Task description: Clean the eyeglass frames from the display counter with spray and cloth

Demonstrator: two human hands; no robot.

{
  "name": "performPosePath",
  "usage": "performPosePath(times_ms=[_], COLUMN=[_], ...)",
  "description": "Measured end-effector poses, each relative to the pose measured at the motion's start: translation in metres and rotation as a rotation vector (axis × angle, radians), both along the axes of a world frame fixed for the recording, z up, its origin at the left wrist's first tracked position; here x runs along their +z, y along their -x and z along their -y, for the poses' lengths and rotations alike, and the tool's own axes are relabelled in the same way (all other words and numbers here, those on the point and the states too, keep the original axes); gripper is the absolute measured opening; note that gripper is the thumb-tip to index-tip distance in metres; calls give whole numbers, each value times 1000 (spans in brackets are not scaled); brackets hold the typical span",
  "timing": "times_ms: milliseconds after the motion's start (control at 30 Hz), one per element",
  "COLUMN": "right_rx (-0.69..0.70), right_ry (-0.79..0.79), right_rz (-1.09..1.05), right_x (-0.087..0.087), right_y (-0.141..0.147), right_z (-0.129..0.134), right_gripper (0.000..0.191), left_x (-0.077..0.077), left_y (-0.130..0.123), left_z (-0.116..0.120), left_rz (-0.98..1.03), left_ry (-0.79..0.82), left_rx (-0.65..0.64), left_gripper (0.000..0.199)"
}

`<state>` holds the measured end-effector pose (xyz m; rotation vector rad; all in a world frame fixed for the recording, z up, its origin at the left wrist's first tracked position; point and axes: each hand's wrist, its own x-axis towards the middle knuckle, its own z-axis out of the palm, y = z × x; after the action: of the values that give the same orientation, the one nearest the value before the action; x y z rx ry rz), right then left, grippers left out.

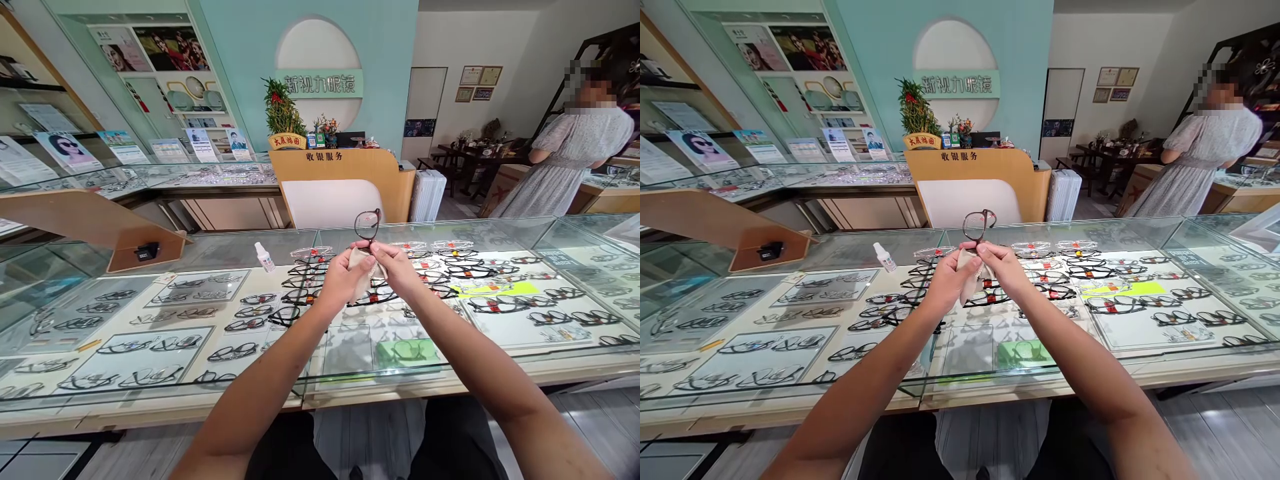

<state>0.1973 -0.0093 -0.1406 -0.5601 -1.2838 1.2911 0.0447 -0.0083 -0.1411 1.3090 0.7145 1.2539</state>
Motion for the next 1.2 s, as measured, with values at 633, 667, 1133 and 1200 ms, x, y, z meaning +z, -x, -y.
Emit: performPosePath(times_ms=[633,667,1133,1200], right_rx=[-54,-41,-65,-58], right_ry=[105,96,105,110], right_rz=[-99,-99,-81,-87], right_x=[6,5,11,9], right_y=[2,5,-4,-4], right_z=[4,5,4,3], right_gripper=[33,33,37,37], left_x=[2,2,10,9], left_y=[6,5,12,14], left_z=[1,1,-1,-1], left_rz=[-115,-110,-206,-209], left_ry=[-137,-137,-232,-238], left_rx=[-113,-71,-141,-157], left_gripper=[74,74,62,67])
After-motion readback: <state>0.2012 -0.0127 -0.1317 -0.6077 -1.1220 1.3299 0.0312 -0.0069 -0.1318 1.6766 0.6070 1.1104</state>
